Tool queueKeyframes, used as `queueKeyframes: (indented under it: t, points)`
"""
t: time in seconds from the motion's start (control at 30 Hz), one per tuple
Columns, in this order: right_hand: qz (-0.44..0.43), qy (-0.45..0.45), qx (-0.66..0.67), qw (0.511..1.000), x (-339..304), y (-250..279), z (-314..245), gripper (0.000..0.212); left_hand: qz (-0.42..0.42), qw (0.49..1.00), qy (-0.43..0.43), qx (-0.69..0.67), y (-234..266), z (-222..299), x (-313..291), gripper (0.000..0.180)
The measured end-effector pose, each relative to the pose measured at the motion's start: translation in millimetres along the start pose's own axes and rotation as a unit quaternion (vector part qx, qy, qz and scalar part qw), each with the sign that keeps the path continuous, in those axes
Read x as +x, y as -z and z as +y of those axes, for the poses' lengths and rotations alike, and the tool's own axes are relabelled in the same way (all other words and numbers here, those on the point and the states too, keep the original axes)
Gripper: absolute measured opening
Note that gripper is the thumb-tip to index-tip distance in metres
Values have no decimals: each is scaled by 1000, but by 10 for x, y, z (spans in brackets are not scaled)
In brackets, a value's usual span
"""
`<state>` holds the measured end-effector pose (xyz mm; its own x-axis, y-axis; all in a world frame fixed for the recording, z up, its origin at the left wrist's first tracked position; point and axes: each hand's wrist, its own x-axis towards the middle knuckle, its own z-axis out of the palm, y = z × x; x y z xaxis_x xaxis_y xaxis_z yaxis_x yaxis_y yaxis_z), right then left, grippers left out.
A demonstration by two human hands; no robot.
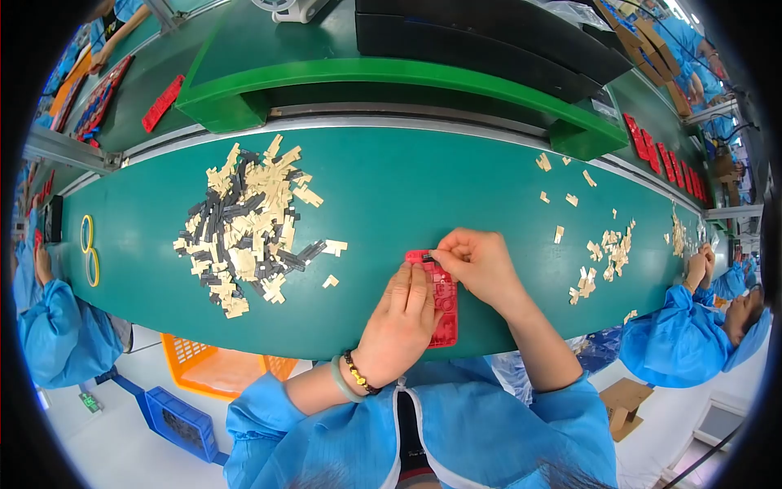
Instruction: The person assembles small electronic components by hand, inserting them into red plastic housings on a production line.
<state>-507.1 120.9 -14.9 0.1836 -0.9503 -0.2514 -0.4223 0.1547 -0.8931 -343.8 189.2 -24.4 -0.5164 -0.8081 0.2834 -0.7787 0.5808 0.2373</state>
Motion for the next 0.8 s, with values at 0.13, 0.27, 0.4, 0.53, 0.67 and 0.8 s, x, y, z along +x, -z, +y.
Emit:
queueKeyframes:
  t: [0.13,0.27,0.4,0.53,0.67,0.8]
  points:
    - [-1,21,-27,999,-4,-7,-13,11,7,1000,-2,0,2,6,-1,44]
    - [18,11,-28,999,-5,-7,52,10,5,1000,-9,5,-18,1,-10,39]
    - [12,6,-18,1000,-22,-25,39,10,1,1000,-16,13,11,6,-6,40]
    - [15,11,-13,1000,-3,-30,27,10,-9,1000,-17,15,30,0,11,39]
    - [10,11,-53,998,6,-19,-22,9,-6,1000,-23,3,25,-30,49,33]
    - [43,63,-122,990,-67,-27,-63,4,4,998,-25,-57,72,-91,134,28]
